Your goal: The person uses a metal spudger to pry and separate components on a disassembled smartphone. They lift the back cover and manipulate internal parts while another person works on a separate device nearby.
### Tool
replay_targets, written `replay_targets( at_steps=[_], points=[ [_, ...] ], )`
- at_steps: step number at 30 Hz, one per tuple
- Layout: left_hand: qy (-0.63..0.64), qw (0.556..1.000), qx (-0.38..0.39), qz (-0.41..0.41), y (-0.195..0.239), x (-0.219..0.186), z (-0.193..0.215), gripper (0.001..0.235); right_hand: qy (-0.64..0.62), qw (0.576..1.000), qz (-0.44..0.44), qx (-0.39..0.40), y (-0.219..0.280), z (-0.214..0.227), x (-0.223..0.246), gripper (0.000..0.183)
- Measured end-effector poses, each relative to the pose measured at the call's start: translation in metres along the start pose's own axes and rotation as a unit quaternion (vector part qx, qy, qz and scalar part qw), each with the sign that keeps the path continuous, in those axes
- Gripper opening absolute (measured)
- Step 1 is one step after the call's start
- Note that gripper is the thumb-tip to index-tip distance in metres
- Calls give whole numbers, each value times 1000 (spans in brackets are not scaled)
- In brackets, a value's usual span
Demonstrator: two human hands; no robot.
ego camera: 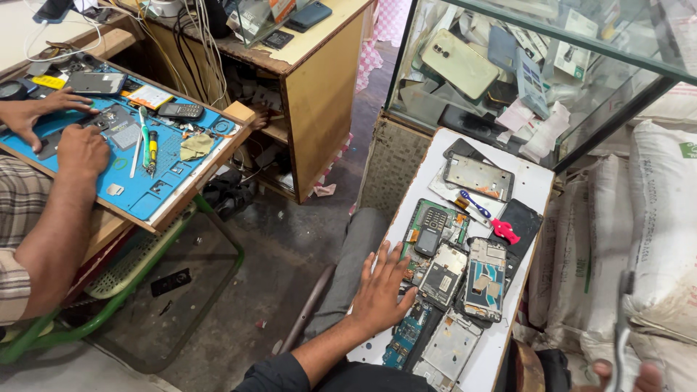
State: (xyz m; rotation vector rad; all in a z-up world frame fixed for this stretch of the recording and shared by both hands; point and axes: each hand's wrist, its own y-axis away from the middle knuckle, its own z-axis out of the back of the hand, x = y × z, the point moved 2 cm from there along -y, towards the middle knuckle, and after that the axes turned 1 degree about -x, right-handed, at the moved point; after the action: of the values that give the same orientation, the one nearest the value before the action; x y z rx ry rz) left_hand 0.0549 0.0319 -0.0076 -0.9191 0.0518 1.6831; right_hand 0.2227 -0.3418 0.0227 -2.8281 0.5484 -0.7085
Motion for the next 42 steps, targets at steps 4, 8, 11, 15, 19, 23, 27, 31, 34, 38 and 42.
replay_targets(
  at_steps=[4, 8, 11, 15, 19, 23, 27, 31, 34, 38, 42],
  points=[
    [-6, 1000, 10, -2, 1, 0, -1, 66, 238, 943, 155, -173, -4, 42, -36, 25],
    [-7, 1000, 5, -4, -2, -1, 3, 63, 683, 579, 244, -373, -36, 34, -86, 14],
    [-7, 1000, 12, -7, 0, -3, 2, 61, 784, 421, 300, -343, -63, 0, -107, 23],
    [-8, 1000, 13, -9, -1, -6, 7, 60, 805, 407, 256, -347, -88, -26, -120, 27],
    [-11, 999, 29, -12, -3, -7, 14, 61, 801, 419, 243, -351, -96, -23, -131, 28],
    [-31, 998, 37, -42, -4, -11, 16, 63, 803, 408, 252, -353, -95, -14, -139, 25],
    [-40, 998, 30, -46, -3, -11, 15, 64, 809, 397, 254, -352, -97, -19, -140, 24],
    [-54, 997, 23, -59, -5, -9, 16, 61, 817, 388, 249, -346, -107, -32, -138, 26],
    [-45, 997, 31, -47, -5, -9, 9, 61, 815, 395, 260, -335, -107, -37, -137, 26],
    [-50, 997, 35, -47, -7, -9, 6, 61, 794, 440, 274, -318, -108, -34, -133, 24],
    [-41, 997, 47, -38, -9, -12, 9, 62, 772, 470, 260, -340, -104, -30, -130, 22]
  ],
)
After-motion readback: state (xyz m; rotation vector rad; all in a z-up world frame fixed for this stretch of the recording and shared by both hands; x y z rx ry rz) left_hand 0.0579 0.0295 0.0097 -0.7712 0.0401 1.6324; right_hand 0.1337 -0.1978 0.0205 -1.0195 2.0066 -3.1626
